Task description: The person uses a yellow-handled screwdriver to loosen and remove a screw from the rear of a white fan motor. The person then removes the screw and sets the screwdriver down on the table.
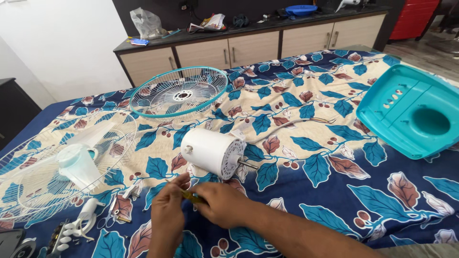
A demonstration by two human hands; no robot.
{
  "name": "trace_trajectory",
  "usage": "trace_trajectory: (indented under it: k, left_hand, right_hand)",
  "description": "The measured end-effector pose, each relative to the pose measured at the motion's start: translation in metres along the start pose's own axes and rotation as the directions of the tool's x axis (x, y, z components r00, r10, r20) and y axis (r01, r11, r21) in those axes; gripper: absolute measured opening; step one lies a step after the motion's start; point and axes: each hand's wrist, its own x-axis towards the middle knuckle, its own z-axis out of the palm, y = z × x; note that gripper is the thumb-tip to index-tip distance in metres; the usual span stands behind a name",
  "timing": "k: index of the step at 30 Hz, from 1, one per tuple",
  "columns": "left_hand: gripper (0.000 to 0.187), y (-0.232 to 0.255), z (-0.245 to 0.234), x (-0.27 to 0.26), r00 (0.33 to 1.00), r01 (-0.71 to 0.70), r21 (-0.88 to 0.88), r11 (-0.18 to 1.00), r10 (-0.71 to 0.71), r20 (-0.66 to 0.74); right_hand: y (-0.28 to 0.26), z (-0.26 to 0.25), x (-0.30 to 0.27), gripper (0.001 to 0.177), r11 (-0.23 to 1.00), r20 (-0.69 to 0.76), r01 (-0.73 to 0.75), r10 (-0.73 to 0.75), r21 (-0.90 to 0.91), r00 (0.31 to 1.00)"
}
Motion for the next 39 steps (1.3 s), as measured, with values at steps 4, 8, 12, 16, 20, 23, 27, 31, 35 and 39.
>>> trace_trajectory:
  k: [4, 8, 12, 16, 20, 23, 27, 31, 35, 39]
  left_hand:
    - [0.051, 0.033, -0.032, -0.006, 0.923, -0.344, 0.765, 0.544, 0.045, 0.383]
    - [0.052, 0.048, -0.053, -0.008, 0.92, -0.211, 0.897, 0.388, -0.231, 0.317]
    - [0.037, 0.039, -0.057, -0.011, 0.907, -0.102, 0.92, 0.377, -0.346, 0.242]
    - [0.025, 0.031, -0.057, -0.016, 0.939, -0.131, 0.899, 0.418, -0.238, 0.248]
    - [0.031, 0.033, -0.056, -0.019, 0.953, 0.02, 0.905, 0.425, -0.282, 0.112]
    - [0.036, 0.039, -0.06, -0.015, 0.928, 0.089, 0.908, 0.408, -0.365, 0.073]
    - [0.022, 0.037, -0.063, -0.02, 0.963, -0.021, 0.949, 0.315, -0.25, 0.104]
    - [0.02, 0.032, -0.072, -0.022, 0.998, 0.061, 0.969, 0.238, -0.033, -0.055]
    - [0.029, 0.039, -0.104, -0.012, 0.953, 0.287, 0.944, 0.165, 0.055, -0.299]
    - [0.027, 0.039, -0.114, -0.002, 0.953, 0.294, 0.952, 0.086, -0.101, -0.286]
  right_hand:
    - [0.011, -0.032, -0.028, 0.021, 0.996, -0.008, -0.033, 0.032, -0.081, 0.999]
    - [0.049, -0.067, -0.045, 0.014, 0.955, -0.32, -0.291, 0.26, -0.054, 0.911]
    - [0.097, -0.088, -0.052, 0.019, 0.859, -0.558, -0.51, 0.404, -0.04, 0.725]
    - [0.122, -0.085, -0.058, 0.023, 0.746, -0.566, -0.663, 0.572, 0.059, 0.593]
    - [0.124, -0.079, -0.061, 0.022, 0.75, -0.494, -0.658, 0.551, -0.059, 0.672]
    - [0.119, -0.078, -0.06, 0.021, 0.743, -0.458, -0.656, 0.542, -0.129, 0.704]
    - [0.116, -0.08, -0.057, 0.019, 0.733, -0.449, -0.667, 0.556, -0.13, 0.699]
    - [0.114, -0.081, -0.057, 0.019, 0.739, -0.447, -0.658, 0.544, -0.146, 0.71]
    - [0.112, -0.081, -0.056, 0.019, 0.716, -0.434, -0.683, 0.574, -0.144, 0.694]
    - [0.112, -0.081, -0.054, 0.021, 0.706, -0.423, -0.693, 0.589, -0.147, 0.689]
